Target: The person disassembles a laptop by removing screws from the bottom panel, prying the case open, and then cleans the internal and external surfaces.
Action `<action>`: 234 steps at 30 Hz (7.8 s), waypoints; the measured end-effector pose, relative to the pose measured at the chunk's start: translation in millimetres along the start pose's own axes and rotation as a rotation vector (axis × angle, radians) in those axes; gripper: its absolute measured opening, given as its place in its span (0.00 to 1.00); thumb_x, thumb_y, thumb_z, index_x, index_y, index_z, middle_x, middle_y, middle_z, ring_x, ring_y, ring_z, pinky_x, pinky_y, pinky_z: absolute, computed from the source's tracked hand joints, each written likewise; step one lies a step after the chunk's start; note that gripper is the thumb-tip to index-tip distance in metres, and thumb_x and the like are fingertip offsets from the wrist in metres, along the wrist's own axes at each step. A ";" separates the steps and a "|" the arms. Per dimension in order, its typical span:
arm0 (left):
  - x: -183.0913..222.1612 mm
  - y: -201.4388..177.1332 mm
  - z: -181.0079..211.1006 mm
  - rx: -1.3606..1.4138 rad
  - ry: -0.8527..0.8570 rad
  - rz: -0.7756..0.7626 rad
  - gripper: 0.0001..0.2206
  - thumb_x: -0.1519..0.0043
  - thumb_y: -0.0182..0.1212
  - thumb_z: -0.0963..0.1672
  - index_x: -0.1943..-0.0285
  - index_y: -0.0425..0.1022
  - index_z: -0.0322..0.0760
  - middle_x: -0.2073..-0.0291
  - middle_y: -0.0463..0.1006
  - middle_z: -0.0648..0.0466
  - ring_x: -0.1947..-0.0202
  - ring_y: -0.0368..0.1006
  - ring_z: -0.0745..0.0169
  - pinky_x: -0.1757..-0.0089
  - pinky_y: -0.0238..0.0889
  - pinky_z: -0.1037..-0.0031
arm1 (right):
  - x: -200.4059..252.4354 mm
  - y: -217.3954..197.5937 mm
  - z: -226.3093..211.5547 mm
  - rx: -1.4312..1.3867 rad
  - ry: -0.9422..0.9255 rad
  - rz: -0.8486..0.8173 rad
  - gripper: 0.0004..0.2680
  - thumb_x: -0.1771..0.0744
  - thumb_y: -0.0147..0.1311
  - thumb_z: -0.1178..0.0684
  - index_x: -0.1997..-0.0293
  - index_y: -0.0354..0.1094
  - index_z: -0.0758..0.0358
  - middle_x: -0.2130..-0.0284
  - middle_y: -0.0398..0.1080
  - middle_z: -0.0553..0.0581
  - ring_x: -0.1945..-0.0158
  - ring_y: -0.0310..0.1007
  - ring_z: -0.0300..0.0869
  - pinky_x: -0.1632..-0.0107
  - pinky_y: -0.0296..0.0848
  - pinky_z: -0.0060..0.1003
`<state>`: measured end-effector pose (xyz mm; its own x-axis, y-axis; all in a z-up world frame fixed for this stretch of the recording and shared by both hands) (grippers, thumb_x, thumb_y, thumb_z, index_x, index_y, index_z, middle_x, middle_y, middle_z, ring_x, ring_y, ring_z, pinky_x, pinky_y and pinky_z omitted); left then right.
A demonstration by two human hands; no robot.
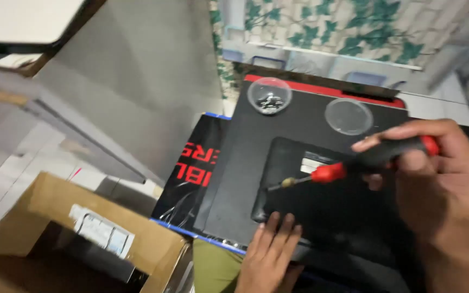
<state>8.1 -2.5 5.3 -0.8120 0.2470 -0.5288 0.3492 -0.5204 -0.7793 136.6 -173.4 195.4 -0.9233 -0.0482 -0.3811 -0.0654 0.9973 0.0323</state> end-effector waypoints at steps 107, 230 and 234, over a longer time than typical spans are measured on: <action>-119.6 -54.2 -128.1 0.419 -0.980 -0.146 0.16 0.38 0.64 0.50 0.65 0.85 0.31 0.78 0.76 0.53 0.71 0.67 0.67 0.64 0.60 0.75 | 134.4 -76.8 68.2 0.994 1.201 0.003 0.15 0.39 0.52 0.26 0.47 0.65 0.18 0.63 0.79 0.29 0.56 0.76 0.31 0.39 0.63 0.32; -160.5 -19.2 42.6 0.970 0.014 -0.109 0.06 0.41 0.62 0.40 0.71 0.79 0.35 0.71 0.83 0.49 0.73 0.79 0.61 0.63 0.73 0.76 | 173.7 -110.3 74.7 0.464 0.507 -0.017 0.14 0.35 0.55 0.39 0.48 0.75 0.50 0.60 0.81 0.47 0.57 0.81 0.35 0.53 0.72 0.32; -154.7 -15.2 46.4 0.912 -0.171 -0.037 0.07 0.47 0.65 0.39 0.79 0.78 0.38 0.80 0.81 0.51 0.78 0.79 0.67 0.73 0.70 0.83 | 185.4 -123.8 84.6 0.036 0.539 0.091 0.15 0.32 0.51 0.45 0.42 0.69 0.61 0.57 0.72 0.57 0.53 0.72 0.40 0.49 0.69 0.36</action>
<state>106.7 -70.7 114.5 -0.8985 0.1903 -0.3955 -0.1224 -0.9740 -0.1906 5.6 -301.1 42.5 -0.9884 0.0271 0.1496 0.0285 0.9996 0.0074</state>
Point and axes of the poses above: each hand's wrist, its own x-axis away from the middle knuckle, its own y-axis out of the palm, z = x × y, the point moved 1 cm from there along -x, towards the middle knuckle
